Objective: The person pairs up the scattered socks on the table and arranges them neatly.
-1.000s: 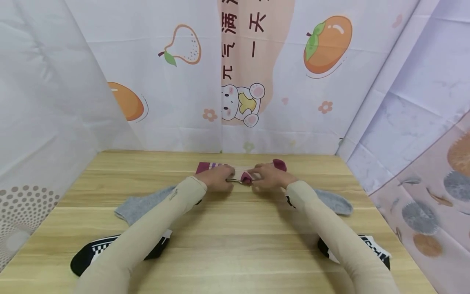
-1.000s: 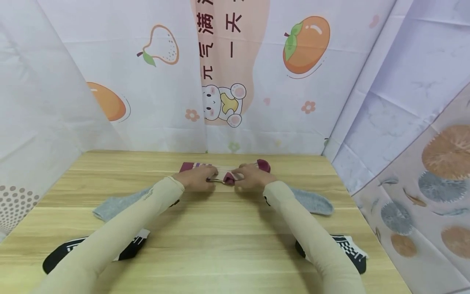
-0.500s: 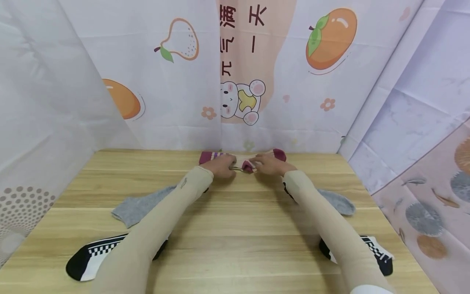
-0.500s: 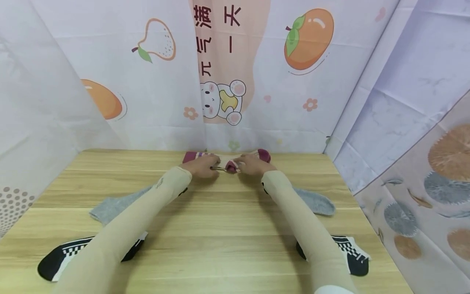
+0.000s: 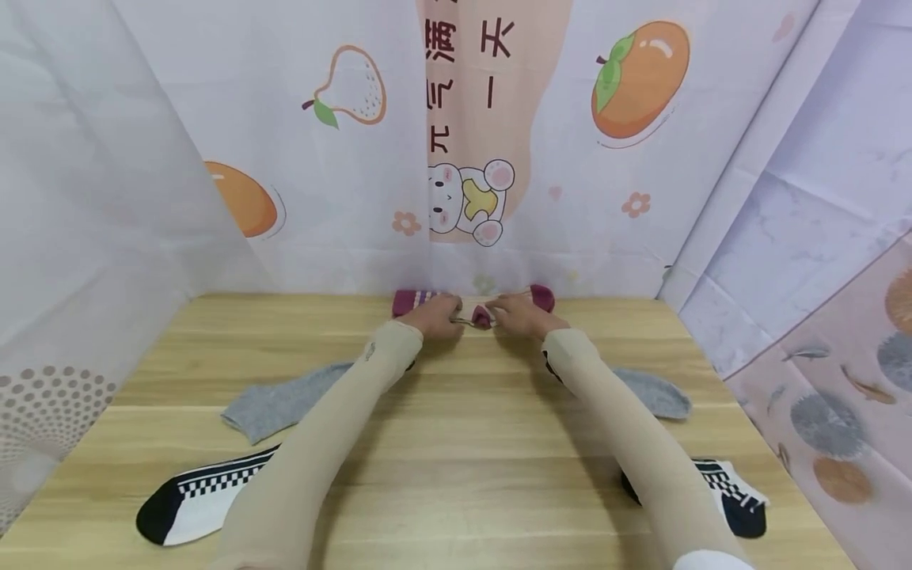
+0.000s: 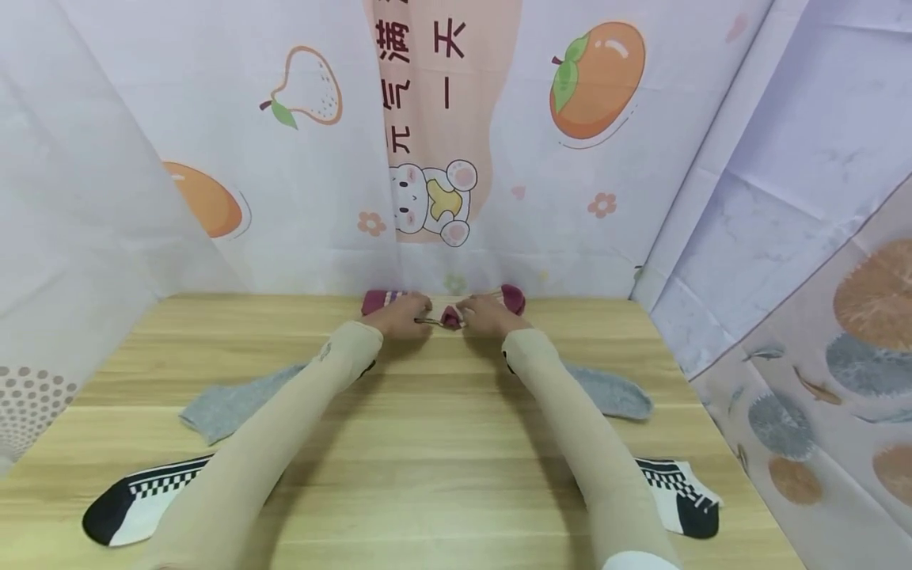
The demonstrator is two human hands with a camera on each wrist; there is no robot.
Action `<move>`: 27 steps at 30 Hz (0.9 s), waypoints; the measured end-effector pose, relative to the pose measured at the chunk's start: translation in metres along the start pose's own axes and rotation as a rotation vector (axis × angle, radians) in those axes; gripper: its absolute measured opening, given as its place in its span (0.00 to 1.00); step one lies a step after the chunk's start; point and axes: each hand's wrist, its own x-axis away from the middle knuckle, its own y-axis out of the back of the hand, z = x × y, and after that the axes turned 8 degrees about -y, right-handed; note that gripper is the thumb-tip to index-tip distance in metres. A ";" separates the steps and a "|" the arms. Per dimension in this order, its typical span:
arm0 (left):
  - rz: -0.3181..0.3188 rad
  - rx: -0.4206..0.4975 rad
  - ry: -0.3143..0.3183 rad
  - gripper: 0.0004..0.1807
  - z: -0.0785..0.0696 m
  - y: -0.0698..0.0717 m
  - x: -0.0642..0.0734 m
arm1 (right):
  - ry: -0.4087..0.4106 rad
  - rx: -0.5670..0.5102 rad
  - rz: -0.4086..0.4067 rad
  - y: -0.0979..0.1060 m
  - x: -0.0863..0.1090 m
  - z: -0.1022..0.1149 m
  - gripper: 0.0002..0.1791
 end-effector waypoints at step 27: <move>-0.188 -0.010 -0.089 0.17 -0.050 0.024 0.095 | 0.214 -0.049 -0.277 -0.015 0.060 0.064 0.20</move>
